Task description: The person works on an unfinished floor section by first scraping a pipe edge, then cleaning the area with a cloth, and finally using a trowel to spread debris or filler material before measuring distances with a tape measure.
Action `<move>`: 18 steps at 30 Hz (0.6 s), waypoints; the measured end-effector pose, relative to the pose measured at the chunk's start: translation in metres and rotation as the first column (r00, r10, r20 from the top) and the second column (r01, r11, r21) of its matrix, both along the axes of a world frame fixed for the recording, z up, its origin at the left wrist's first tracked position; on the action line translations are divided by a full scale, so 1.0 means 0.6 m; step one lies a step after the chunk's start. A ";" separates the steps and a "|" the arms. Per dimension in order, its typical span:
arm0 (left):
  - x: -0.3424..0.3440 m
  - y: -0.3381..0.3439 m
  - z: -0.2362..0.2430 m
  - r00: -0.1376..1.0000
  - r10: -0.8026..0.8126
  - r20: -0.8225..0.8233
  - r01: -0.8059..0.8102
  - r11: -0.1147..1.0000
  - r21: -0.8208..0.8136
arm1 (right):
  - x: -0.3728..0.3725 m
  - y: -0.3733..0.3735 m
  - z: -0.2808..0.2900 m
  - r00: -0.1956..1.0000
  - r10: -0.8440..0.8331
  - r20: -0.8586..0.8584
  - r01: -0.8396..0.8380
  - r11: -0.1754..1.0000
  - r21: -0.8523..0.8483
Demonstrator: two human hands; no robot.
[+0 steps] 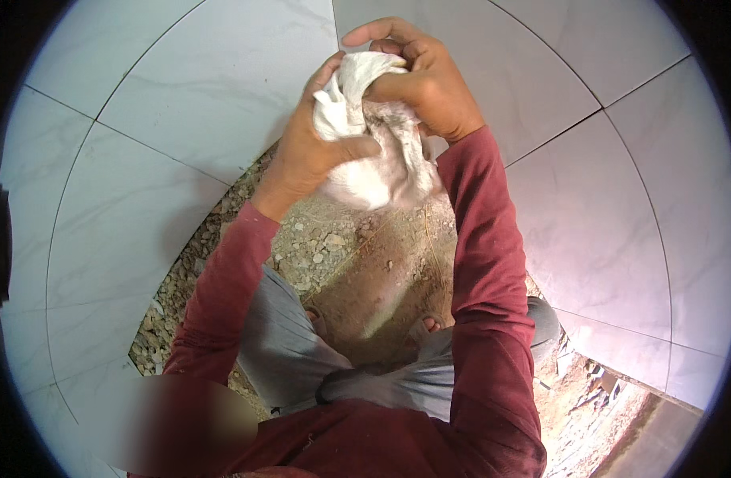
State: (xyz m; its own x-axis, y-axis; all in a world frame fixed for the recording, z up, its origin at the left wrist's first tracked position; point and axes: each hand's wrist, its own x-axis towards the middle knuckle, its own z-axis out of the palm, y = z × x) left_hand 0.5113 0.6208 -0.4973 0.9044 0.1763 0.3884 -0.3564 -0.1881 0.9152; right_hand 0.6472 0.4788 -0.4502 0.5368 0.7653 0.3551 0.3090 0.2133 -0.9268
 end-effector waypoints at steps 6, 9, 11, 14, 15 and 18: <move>0.004 0.094 0.022 0.892 0.418 -0.171 -0.379 0.899 0.222 | 0.027 -0.010 -0.040 0.872 -0.301 0.386 0.419 0.867 -0.270; 0.002 0.112 0.020 0.776 0.608 -0.165 -0.524 0.768 0.368 | 0.010 0.003 -0.056 0.604 -0.350 0.716 0.576 0.813 -0.089; 0.002 0.106 0.009 0.741 0.654 -0.153 -0.559 0.726 0.399 | -0.017 0.021 -0.066 0.652 -0.339 0.678 0.346 0.929 0.133; 0.010 0.091 -0.004 0.889 0.443 -0.116 -0.444 0.896 0.024 | -0.095 0.080 -0.108 0.730 -0.223 0.647 0.313 0.949 -0.026; 0.012 0.088 -0.006 0.926 0.373 -0.050 -0.376 0.916 -0.142 | -0.112 0.096 -0.121 0.805 -0.199 0.559 0.312 0.943 -0.113; 0.003 0.075 -0.011 0.967 0.251 -0.051 -0.252 0.893 -0.372 | -0.162 0.102 -0.156 0.988 -0.156 0.016 0.157 0.986 -0.053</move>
State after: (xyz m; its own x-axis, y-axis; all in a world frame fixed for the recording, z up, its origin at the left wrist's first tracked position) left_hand 0.5134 0.6659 -0.5037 0.8112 0.5295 0.2482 -0.3407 0.0831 0.9365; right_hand 0.5499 0.5403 -0.5437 0.6476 0.6902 0.3229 0.3459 0.1113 -0.9316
